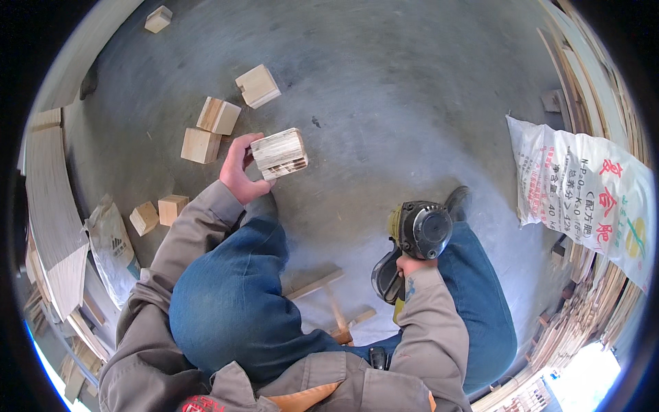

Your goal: The person sits on the floor and uses a nail gun to fasten small wooden blocks together. They pick up blocks, align them, and drive nails into them one by one, creating a stack of assembled pieces.

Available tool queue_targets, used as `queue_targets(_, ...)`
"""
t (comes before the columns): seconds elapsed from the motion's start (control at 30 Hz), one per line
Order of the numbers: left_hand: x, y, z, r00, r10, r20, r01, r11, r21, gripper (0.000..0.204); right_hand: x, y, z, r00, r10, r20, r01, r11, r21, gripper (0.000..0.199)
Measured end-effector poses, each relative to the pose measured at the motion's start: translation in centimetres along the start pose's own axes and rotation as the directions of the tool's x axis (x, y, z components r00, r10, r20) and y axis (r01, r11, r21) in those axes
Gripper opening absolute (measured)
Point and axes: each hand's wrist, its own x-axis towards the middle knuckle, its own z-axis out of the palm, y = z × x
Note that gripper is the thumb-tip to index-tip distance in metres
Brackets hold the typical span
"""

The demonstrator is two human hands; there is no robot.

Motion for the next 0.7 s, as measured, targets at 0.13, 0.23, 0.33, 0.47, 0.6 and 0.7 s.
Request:
queue_targets(0.13,1.6,-0.9,2.6,0.991,-0.104,0.089,0.112,0.990,-0.087,0.085,1.0,1.5,0.2,0.999,-0.036,-0.006,0.036,0.996,0.081,0.006)
queue_targets(0.23,2.5,-3.0,4.8,0.948,-0.275,0.160,0.309,0.916,-0.255,0.080,0.5,1.2,0.0,0.999,-0.048,-0.007,0.049,0.990,0.136,0.006)
queue_targets(0.33,3.1,-4.9,6.8,0.855,-0.442,0.270,0.514,0.792,-0.330,0.067,-0.3,0.4,-0.1,0.998,-0.040,-0.044,0.046,0.989,0.137,0.005)
queue_targets(0.47,3.3,-7.1,9.3,0.678,-0.626,0.386,0.733,0.611,-0.297,0.050,-1.1,-1.1,-0.7,0.999,0.044,0.002,-0.044,0.998,0.046,0.011)
queue_targets(0.6,3.7,-7.6,10.0,0.581,-0.755,0.304,0.800,0.599,-0.041,0.049,-0.2,0.3,-0.2,1.000,0.024,-0.013,-0.023,0.996,0.088,0.011)
queue_targets(0.7,3.6,-7.3,8.8,0.552,-0.786,0.277,0.807,0.588,0.060,0.048,0.5,1.1,0.3,1.000,0.012,-0.021,-0.010,0.996,0.091,0.010)
